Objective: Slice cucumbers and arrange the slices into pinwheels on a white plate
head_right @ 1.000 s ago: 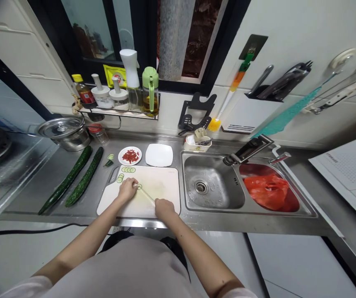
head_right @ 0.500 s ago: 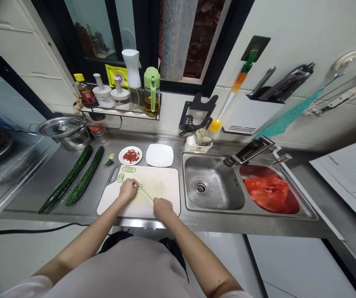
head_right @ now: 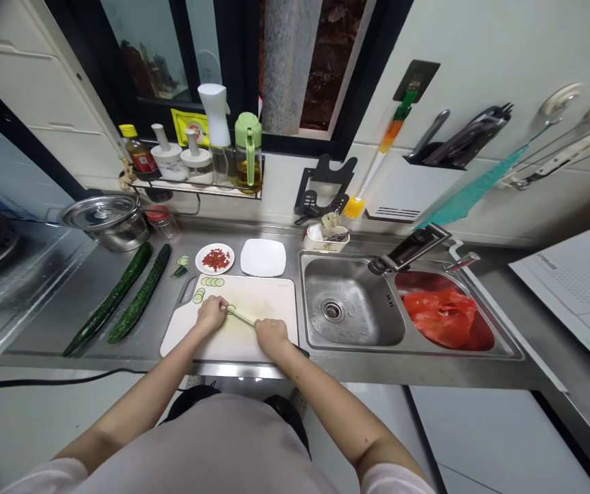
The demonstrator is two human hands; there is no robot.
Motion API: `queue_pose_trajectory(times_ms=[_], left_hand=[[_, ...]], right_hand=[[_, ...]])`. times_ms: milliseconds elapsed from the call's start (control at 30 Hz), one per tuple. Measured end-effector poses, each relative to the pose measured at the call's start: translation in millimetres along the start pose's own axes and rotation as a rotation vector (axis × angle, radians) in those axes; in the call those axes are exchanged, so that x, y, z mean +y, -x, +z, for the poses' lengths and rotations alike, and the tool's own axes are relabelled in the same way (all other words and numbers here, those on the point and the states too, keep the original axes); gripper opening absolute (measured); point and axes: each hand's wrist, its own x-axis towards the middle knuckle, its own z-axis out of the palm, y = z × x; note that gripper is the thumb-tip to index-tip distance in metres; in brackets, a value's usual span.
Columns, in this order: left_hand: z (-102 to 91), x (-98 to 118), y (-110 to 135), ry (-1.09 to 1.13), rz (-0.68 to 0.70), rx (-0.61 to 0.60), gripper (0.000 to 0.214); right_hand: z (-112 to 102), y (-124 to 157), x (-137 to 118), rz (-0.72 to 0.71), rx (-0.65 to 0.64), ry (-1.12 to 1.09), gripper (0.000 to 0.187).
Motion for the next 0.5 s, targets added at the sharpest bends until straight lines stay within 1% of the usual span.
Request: queue_pose_trajectory(times_ms=[167, 267, 400, 500], left_hand=[[-1.4, -0.4, 1.1, 0.004, 0.009, -0.003, 0.015], [-1.1, -1.1, 1.1, 0.005, 0.016, -0.004, 0.017], [0.8, -2.1, 0.4, -0.003, 0.013, -0.005, 0.019], [1.7, -1.7, 0.1, -0.008, 0.015, -0.005, 0.018]], right_hand=[[-1.9, -1.5, 2.4, -0.016, 0.018, 0.033, 0.033], [-0.8, 3.0, 5.9, -0.019, 0.018, 0.009, 0.033], [5.6, 13.9, 16.4, 0.027, 0.011, -0.118, 0.029], [14.7, 20.9, 23.7, 0.083, 0.001, -0.217, 0.031]])
